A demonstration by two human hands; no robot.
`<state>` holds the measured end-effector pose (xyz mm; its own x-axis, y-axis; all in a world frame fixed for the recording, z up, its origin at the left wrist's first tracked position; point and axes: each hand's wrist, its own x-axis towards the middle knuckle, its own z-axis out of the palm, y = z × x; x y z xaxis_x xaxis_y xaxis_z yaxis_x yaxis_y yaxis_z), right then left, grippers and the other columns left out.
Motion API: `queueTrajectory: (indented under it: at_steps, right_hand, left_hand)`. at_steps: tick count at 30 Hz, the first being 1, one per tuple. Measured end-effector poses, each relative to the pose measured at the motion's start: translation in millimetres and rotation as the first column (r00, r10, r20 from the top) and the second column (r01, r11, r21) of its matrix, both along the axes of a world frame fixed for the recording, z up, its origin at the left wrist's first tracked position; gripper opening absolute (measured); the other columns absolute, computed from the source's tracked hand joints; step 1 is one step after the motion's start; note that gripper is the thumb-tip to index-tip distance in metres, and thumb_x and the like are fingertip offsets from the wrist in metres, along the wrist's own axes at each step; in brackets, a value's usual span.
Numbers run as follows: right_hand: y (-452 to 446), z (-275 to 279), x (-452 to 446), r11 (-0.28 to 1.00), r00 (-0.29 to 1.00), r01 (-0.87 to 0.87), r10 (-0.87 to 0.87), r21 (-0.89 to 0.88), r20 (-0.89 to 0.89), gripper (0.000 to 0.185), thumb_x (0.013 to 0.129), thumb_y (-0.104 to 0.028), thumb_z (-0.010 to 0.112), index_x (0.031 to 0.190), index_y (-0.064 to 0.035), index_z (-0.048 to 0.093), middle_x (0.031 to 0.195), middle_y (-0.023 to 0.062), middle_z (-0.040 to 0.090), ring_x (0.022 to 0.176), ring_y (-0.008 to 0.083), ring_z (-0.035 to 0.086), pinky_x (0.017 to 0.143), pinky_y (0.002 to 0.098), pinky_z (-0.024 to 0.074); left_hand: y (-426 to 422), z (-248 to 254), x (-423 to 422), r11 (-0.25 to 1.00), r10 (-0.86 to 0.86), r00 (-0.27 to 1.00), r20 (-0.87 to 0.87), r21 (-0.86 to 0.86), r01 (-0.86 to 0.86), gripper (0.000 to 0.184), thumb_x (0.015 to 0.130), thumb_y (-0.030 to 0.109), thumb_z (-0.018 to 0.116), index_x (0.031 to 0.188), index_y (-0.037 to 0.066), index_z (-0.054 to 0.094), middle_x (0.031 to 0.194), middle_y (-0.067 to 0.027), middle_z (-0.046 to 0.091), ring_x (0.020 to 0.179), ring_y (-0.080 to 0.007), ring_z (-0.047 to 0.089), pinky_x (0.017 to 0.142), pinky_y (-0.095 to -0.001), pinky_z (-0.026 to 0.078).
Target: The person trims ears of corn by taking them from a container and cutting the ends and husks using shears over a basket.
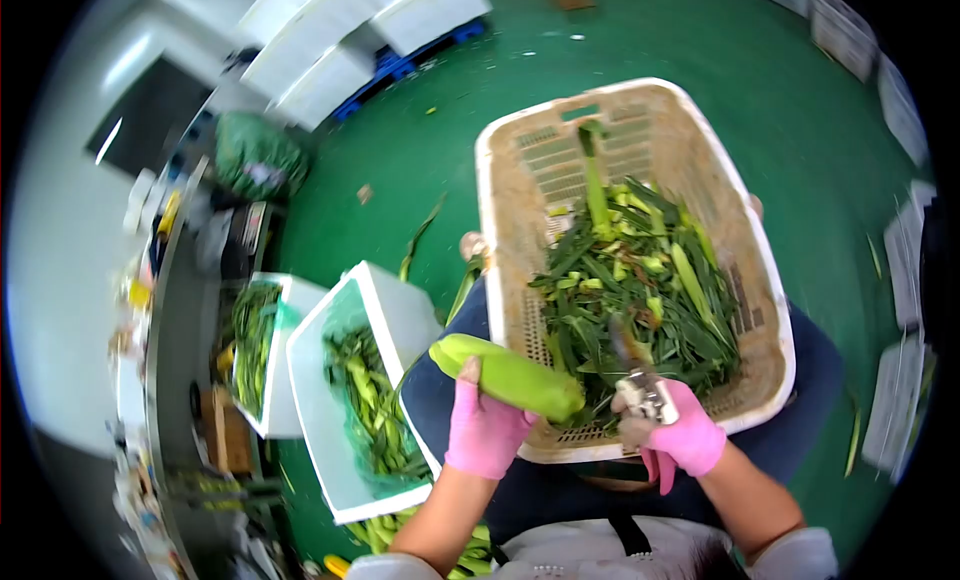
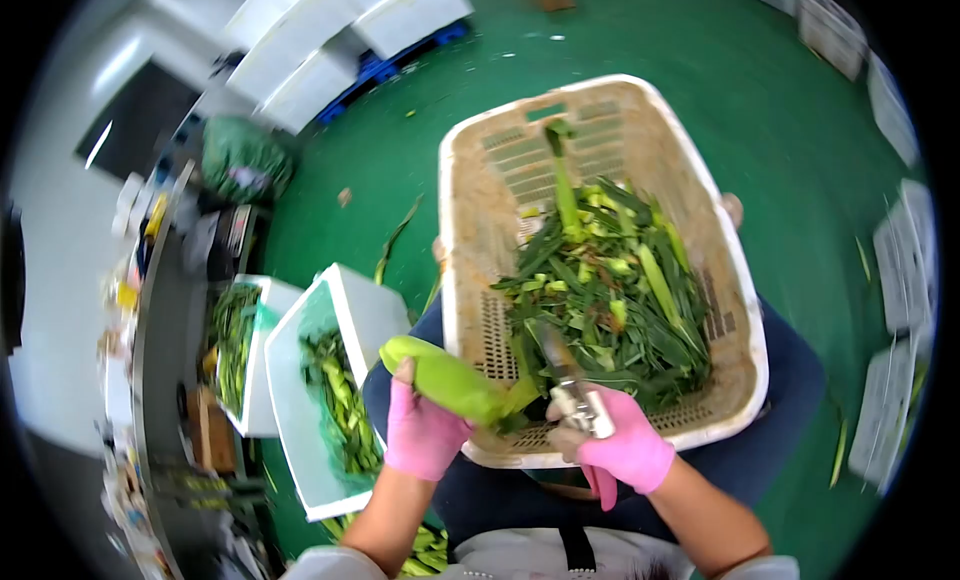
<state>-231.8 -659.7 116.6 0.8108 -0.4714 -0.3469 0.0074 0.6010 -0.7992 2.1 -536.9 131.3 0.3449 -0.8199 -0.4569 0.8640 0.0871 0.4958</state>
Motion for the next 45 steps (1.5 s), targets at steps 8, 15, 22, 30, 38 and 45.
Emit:
queueTrajectory:
  at_steps: [8,15,22,30,38,45]
  right_hand:
    - [81,-15,-5,0.962,0.998,-0.009,0.027,0.274,-0.063,0.047,0.087,-0.018,0.07,0.127,0.0002,0.052,0.082,0.0143,0.065,0.081,0.0321,0.069,0.078,0.0468,0.0587]
    - [110,-48,-2,0.88,0.915,-0.301,0.375,0.367,-0.147,0.06,0.086,-0.025,0.072,0.137,-0.0026,0.049,0.117,0.0178,0.059,0.112,0.0368,0.06,0.099,0.0507,0.0482]
    - [109,-28,34,0.895,0.918,-0.25,0.341,0.369,-0.205,0.062,0.082,-0.021,0.073,0.137,-0.0026,0.049,0.114,0.0182,0.06,0.111,0.0374,0.061,0.099,0.0509,0.0492]
    - [110,-20,38,0.925,0.949,-0.117,0.212,0.361,-0.235,0.064,0.079,-0.016,0.075,0.136,-0.0026,0.049,0.112,0.0186,0.061,0.11,0.0381,0.062,0.098,0.0511,0.0503]
    - [98,-8,39,0.934,0.974,-0.037,0.112,0.354,-0.195,0.067,0.075,-0.011,0.076,0.135,-0.0026,0.05,0.11,0.019,0.062,0.109,0.0388,0.063,0.097,0.0512,0.0515]
    - [86,6,40,0.943,0.998,-0.037,0.053,0.33,-0.039,0.069,0.071,-0.007,0.078,0.135,-0.0026,0.05,0.108,0.0194,0.063,0.108,0.0394,0.064,0.097,0.0514,0.0525]
  left_hand:
    - [282,-17,44,0.314,0.605,0.492,0.626,0.38,-0.87,0.061,0.089,0.053,0.068,0.128,0.007,0.054,0.112,-0.011,0.062,0.101,-0.0286,0.062,0.094,-0.0432,0.051]
    - [550,-97,-39,-0.627,-0.116,0.717,0.687,0.51,-0.589,0.069,0.081,0.025,0.073,0.14,-0.001,0.048,0.127,-0.0224,0.06,0.116,-0.0366,0.059,0.105,-0.044,0.045]
    - [363,-97,114,0.343,-0.122,0.277,0.953,0.303,-0.889,0.032,0.094,0.01,0.058,0.124,-0.001,0.063,0.115,-0.0143,0.07,0.106,-0.0253,0.067,0.095,-0.0334,0.053]
    - [237,-438,241,0.198,-0.817,0.519,0.251,0.968,-0.157,0.066,0.089,0.041,0.066,0.138,-0.003,0.056,0.131,-0.0304,0.062,0.123,-0.0409,0.062,0.102,-0.0459,0.049]
    - [238,-317,249,0.637,-0.288,0.957,-0.03,0.741,0.214,0.047,0.098,0.035,0.055,0.129,0.0,0.061,0.121,-0.0218,0.067,0.106,-0.0337,0.067,0.092,-0.0431,0.055]
    - [271,-114,228,0.996,-0.023,0.963,0.269,-0.079,0.045,0.071,0.09,0.059,0.069,0.131,0.002,0.06,0.114,-0.0114,0.069,0.101,-0.0211,0.068,0.084,-0.0343,0.058]
